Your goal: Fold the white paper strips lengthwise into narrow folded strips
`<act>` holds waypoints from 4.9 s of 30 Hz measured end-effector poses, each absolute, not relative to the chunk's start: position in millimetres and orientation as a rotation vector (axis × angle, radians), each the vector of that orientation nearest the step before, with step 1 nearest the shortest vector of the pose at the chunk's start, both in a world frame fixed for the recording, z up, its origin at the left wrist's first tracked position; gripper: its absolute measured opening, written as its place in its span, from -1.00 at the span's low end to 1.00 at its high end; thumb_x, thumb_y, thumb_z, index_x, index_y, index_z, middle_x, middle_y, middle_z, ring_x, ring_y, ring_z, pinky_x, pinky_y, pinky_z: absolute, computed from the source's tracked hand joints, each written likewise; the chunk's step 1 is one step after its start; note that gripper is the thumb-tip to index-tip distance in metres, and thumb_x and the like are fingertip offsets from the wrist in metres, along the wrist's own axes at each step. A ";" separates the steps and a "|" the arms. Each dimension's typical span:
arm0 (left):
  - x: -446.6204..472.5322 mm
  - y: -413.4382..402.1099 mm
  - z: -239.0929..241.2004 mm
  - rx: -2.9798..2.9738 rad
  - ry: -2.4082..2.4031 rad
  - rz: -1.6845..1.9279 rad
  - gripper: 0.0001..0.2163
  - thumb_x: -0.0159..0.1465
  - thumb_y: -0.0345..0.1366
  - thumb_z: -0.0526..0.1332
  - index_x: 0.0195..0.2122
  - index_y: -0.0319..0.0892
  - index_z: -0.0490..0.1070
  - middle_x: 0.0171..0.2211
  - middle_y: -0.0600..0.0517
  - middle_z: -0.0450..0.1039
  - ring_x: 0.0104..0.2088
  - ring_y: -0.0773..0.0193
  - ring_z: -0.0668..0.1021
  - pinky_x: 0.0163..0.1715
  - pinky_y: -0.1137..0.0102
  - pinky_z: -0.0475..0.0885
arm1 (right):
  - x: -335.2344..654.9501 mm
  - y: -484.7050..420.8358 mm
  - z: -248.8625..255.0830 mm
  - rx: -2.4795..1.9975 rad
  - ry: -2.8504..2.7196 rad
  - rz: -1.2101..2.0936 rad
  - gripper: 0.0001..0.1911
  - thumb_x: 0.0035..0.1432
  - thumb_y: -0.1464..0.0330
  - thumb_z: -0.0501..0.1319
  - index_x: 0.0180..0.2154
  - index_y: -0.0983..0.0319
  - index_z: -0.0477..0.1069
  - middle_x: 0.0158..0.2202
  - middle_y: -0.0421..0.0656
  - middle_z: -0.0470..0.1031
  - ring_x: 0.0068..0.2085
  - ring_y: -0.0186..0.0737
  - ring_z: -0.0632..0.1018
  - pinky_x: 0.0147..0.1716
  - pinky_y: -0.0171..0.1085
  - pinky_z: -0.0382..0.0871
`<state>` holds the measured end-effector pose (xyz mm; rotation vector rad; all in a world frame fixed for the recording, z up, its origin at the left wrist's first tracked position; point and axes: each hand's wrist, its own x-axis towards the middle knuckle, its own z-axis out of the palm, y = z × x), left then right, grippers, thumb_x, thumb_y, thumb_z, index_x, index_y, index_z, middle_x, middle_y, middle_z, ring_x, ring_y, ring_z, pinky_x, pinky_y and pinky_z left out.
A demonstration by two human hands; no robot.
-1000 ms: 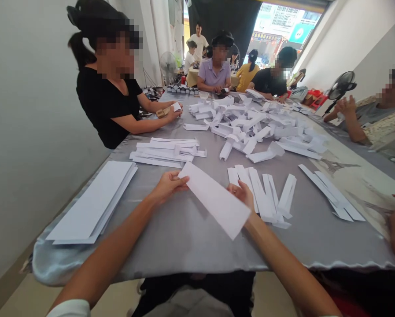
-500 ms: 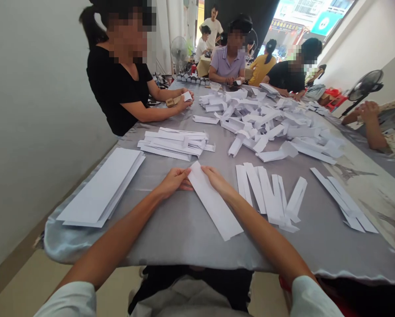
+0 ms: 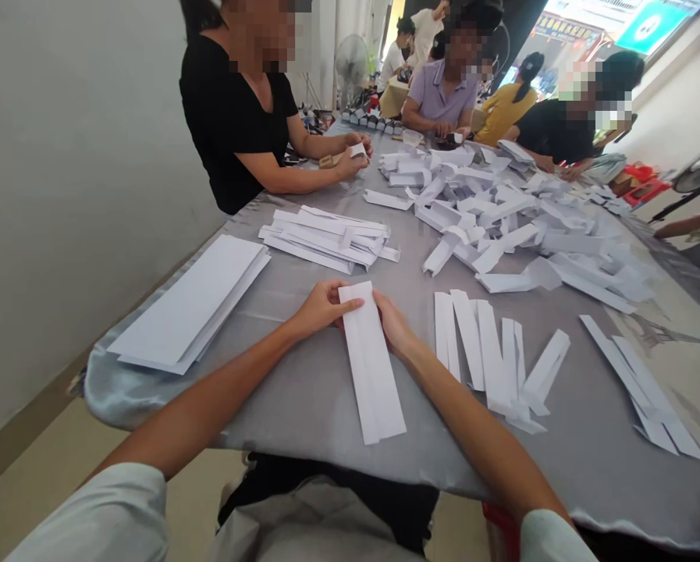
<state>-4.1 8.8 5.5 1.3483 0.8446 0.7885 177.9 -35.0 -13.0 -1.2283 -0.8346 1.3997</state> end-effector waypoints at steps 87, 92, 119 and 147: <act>12.1 -9.3 0.5 1.229 0.873 0.948 -0.70 0.21 -0.11 0.49 -0.16 -0.23 0.72 -0.34 -0.06 0.72 -0.37 0.13 0.72 -0.55 0.44 0.56 | 172.9 -48.6 -1.2 -1.288 -1.193 1.045 -0.54 0.31 -0.03 0.30 -0.40 0.12 0.23 -0.53 -0.32 0.25 -0.50 -0.30 0.27 -0.54 -0.30 0.16; 10.4 -7.7 0.9 1.224 0.889 0.914 -0.73 0.19 -0.12 0.50 -0.20 -0.21 0.73 -0.26 -0.07 0.74 -0.28 0.14 0.73 -0.49 0.47 0.56 | 175.5 -49.1 3.0 -1.328 -1.248 0.960 -0.53 0.31 -0.03 0.32 -0.42 0.14 0.27 -0.49 -0.29 0.29 -0.47 -0.31 0.32 -0.52 -0.31 0.23; 3.7 2.3 -6.0 1.167 0.912 0.947 -0.59 0.14 -0.04 0.57 -0.08 -0.18 0.74 -0.24 -0.08 0.72 -0.32 0.19 0.68 -0.41 0.42 0.55 | 184.3 -54.3 3.5 -1.208 -1.251 1.432 -0.40 0.23 -0.21 0.37 -0.37 0.15 0.28 -0.52 -0.31 0.38 -0.63 -0.42 0.36 -0.77 -0.42 0.18; 4.4 0.7 -3.3 1.108 0.939 0.990 -0.55 0.07 -0.03 0.62 -0.16 -0.25 0.69 -0.15 -0.20 0.73 -0.27 0.11 0.73 -0.38 0.39 0.62 | 180.4 -55.4 4.2 -1.240 -1.199 1.502 -0.42 0.25 -0.19 0.35 -0.40 0.13 0.28 -0.56 -0.32 0.30 -0.66 -0.44 0.22 -0.79 -0.41 -0.03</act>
